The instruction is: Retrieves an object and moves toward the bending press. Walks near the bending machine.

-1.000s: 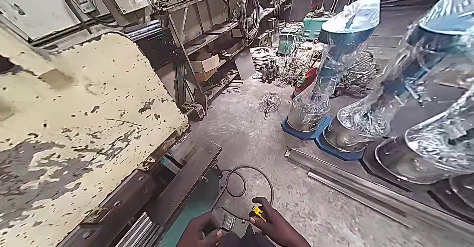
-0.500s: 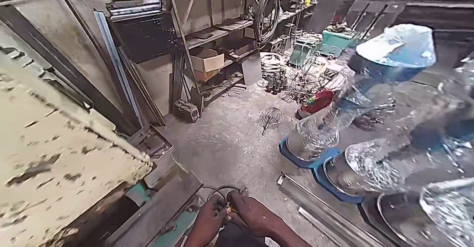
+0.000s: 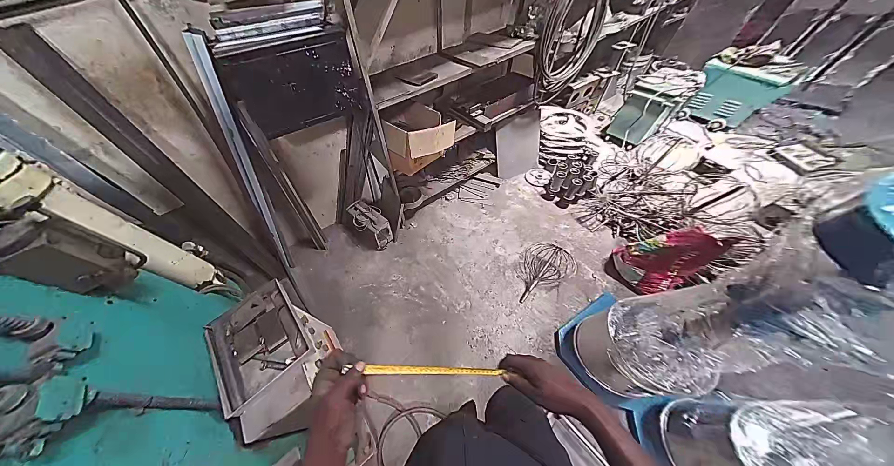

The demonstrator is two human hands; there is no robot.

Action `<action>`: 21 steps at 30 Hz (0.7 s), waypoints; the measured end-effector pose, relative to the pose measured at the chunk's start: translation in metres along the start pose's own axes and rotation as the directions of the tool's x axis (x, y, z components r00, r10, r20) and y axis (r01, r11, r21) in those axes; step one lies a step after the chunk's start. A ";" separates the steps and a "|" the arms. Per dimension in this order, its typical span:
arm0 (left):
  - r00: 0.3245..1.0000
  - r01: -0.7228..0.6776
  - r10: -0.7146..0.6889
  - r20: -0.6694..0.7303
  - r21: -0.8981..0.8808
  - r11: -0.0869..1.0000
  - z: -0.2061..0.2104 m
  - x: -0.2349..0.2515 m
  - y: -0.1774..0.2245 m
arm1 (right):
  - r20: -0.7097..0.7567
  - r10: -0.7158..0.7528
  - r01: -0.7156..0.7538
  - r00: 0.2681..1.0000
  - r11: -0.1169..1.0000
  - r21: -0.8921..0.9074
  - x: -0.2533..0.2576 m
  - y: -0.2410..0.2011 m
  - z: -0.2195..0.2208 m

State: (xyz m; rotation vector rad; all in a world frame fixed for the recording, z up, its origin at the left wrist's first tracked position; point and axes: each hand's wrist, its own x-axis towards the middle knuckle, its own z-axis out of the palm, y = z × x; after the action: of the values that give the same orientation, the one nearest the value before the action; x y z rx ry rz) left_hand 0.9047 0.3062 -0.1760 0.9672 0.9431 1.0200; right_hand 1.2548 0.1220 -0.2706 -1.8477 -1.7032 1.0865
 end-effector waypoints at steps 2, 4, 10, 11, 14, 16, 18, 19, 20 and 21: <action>0.996 -0.028 0.028 -0.087 0.003 1.000 0.021 0.056 0.015 | -0.003 0.101 -0.101 0.995 0.995 0.011 0.004 0.061 -0.036; 0.991 -0.041 0.041 -0.124 0.004 0.999 0.051 0.115 0.024 | -0.009 0.180 -0.179 0.984 0.982 0.054 0.010 0.124 -0.067; 0.990 -0.141 0.143 0.013 0.288 0.947 0.196 0.302 0.007 | -0.089 0.285 -0.243 0.954 0.914 0.324 0.073 0.248 -0.158; 0.989 -0.135 0.145 0.004 0.398 0.907 0.225 0.330 0.004 | -0.109 0.309 -0.252 0.945 0.898 0.361 0.092 0.261 -0.179; 0.994 -0.111 0.102 0.049 0.583 0.805 0.292 0.392 -0.006 | -0.181 0.408 -0.292 0.895 0.842 0.454 0.152 0.278 -0.242; 0.991 -0.103 0.030 0.127 0.617 0.780 0.325 0.420 -0.009 | -0.230 0.455 -0.305 0.860 0.821 0.482 0.201 0.273 -0.292; 0.987 -0.067 -0.042 0.156 0.632 0.772 0.348 0.447 -0.013 | -0.265 0.487 -0.331 0.832 0.819 0.468 0.257 0.261 -0.351; 0.985 -0.052 -0.063 0.158 0.634 0.771 0.356 0.461 -0.017 | -0.272 0.503 -0.354 0.820 0.820 0.449 0.287 0.255 -0.380; 0.985 -0.038 -0.078 0.155 0.633 0.773 0.363 0.476 -0.020 | -0.272 0.517 -0.383 0.811 0.822 0.422 0.318 0.249 -0.409; 0.984 -0.025 -0.091 0.150 0.633 0.773 0.368 0.492 -0.024 | -0.275 0.534 -0.414 0.800 0.821 0.392 0.350 0.245 -0.438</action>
State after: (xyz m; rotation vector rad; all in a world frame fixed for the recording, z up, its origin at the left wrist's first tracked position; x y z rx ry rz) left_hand 1.3765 0.7002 -0.1754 1.5705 1.1819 0.5611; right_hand 1.7301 0.5070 -0.2756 -2.1531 -0.8003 1.0185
